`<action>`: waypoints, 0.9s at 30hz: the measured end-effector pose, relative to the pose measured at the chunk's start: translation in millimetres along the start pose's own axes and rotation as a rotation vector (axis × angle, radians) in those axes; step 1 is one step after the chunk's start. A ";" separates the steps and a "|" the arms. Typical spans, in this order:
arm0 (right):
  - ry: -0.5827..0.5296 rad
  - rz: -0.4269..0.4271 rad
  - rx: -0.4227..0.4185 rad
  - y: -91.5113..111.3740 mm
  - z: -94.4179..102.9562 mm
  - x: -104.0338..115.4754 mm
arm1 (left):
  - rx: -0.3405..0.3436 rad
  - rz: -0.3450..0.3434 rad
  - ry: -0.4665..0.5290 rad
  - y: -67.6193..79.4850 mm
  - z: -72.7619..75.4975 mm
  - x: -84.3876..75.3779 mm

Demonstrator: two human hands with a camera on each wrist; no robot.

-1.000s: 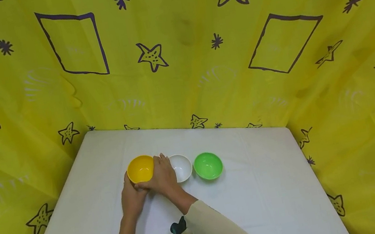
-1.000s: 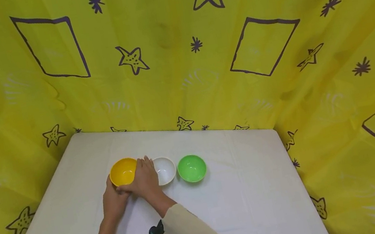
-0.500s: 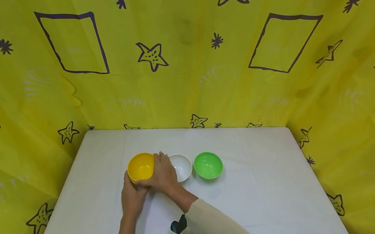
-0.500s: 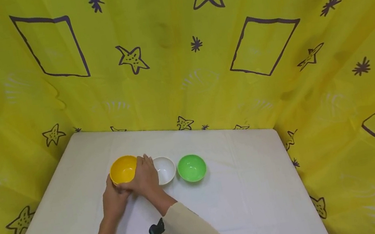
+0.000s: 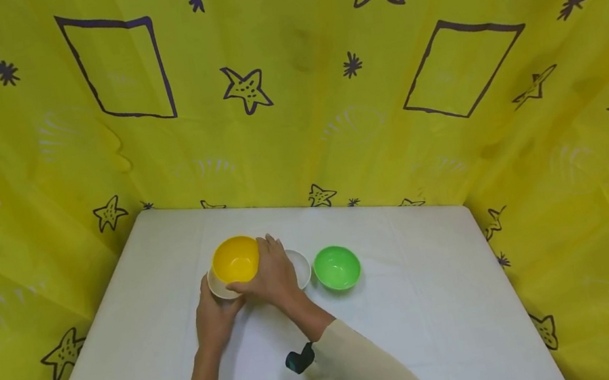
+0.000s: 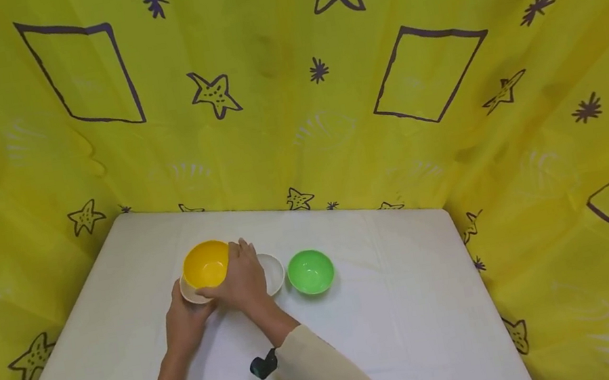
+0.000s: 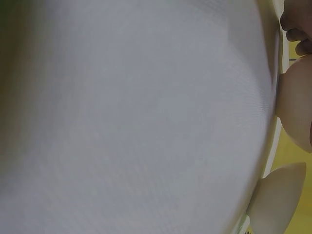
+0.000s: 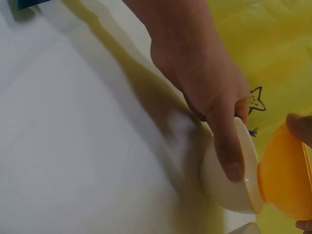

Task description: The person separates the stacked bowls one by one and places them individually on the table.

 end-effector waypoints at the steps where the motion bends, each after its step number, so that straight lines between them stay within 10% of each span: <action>1: -0.010 0.001 -0.009 0.2 2.6 -0.4 | -0.001 0.000 0.001 -0.1 0.0 0.1; 27: -0.060 -0.021 -0.098 12.3 47.3 -34.8 | 0.004 0.029 -0.022 -0.8 -1.2 -2.0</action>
Point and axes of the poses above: each hand's wrist, its own y-axis away from the middle knuckle, its own z-axis out of the back of the hand, x = y × z, the point moved 1 cm from there along -y, towards the middle knuckle, and after that the axes turned 1 degree about z, right-handed, at the moved point
